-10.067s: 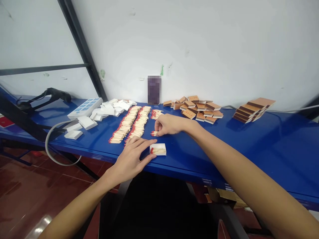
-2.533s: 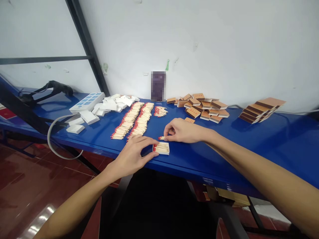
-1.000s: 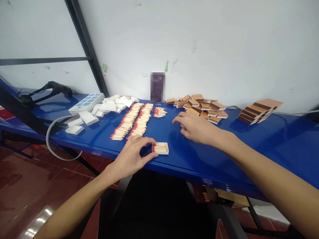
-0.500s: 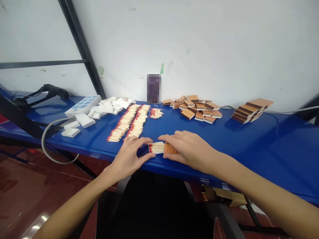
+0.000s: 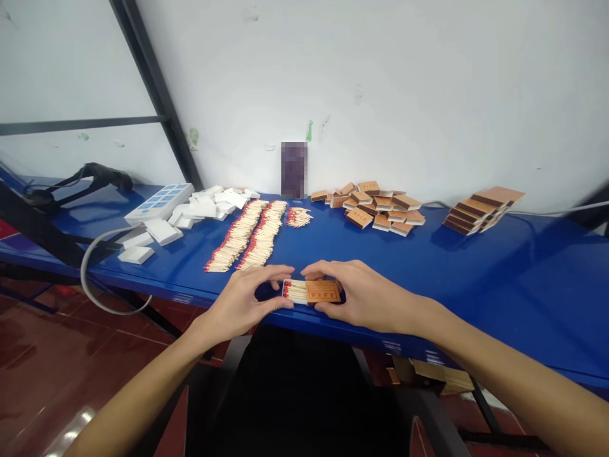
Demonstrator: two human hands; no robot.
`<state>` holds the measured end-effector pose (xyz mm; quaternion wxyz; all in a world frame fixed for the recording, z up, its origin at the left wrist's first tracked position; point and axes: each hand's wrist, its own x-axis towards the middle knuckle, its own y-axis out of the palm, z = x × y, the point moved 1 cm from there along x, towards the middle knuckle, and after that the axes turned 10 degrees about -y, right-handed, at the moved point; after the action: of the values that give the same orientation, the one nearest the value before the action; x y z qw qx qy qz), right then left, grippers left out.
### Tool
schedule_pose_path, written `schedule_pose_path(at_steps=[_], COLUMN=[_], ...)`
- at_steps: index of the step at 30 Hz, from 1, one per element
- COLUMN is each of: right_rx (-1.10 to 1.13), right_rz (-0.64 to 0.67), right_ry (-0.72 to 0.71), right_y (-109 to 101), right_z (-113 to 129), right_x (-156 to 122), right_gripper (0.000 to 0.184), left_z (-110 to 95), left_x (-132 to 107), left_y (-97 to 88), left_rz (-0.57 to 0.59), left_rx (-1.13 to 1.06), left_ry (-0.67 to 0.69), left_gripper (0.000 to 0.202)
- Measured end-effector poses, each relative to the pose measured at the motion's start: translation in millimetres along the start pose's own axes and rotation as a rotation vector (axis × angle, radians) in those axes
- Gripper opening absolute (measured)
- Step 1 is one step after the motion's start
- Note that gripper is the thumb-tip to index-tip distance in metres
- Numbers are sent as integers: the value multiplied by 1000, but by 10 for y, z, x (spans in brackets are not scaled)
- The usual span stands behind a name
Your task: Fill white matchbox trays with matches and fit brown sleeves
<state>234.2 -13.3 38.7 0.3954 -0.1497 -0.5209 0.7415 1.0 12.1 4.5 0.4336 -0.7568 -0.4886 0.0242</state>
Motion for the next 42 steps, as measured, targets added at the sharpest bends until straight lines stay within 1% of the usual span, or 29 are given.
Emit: schedule_pose_path(at_steps=[2, 4, 6, 8, 11, 15, 17, 19, 21, 22, 24, 26, 27, 29, 31, 32, 34, 39, 42], right_rx=[73, 116, 107, 85, 112, 165, 163, 125, 23, -60, -276, -495, -590, -689, -732, -734, -729, -724, -731], right_rz=[-15, -49, -82, -102, -67, 27, 37, 16, -48, -96, -214, -326, -348, -355, -358, -355, -359, -367, -378], right_ry=[4, 0, -12, -31, -103, -225, -243, -217, -148, -110, 11, 145, 194, 249, 283, 294, 326, 372, 398], right_y=[20, 71, 139, 194, 219, 204, 198, 173, 98, 35, -136, -344, -444, -610, -715, -745, -782, -860, -873], right_z=[22, 44, 65, 75, 68, 91, 114, 75, -105, -260, -692, -1200, -1445, -1855, -2120, -2200, -2285, -2357, -2359], right_x=[25, 60, 93, 112, 124, 140, 126, 64, -71, -172, -443, -769, -927, -1184, -1324, -1350, -1336, -1201, -1175], right_gripper=[42, 39, 38, 38, 36, 34, 33, 34, 34, 32, 34, 39, 40, 38, 37, 38, 37, 32, 32], left_z=[-1, -8, -14, -13, 3, 30, 31, 23, 12, 7, 6, 13, 18, 33, 46, 52, 62, 77, 74], left_x=[1, 2, 3, 7, 15, 5, -9, -23, -30, -30, -26, -21, -19, -19, -21, -23, -27, -34, -35], left_y=[-4, -5, -8, -14, -29, -48, -52, -52, -48, -45, -33, -17, -8, 5, 14, 16, 18, 23, 23], left_rz=[18, 30, 21, -4, -4, 53, 73, 77, 58, 44, 34, 44, 47, 40, 35, 30, 18, -3, -7], left_rx=[-31, -49, -70, -93, -106, -97, -86, -53, -4, 18, 52, 83, 97, 121, 142, 150, 159, 172, 184], left_ry=[23, 35, 40, 42, 56, 76, 87, 100, 104, 103, 104, 109, 112, 112, 112, 114, 124, 151, 149], left_gripper=[49, 49, 49, 54, 65, 68, 71, 73, 68, 64, 55, 48, 46, 42, 39, 38, 35, 30, 28])
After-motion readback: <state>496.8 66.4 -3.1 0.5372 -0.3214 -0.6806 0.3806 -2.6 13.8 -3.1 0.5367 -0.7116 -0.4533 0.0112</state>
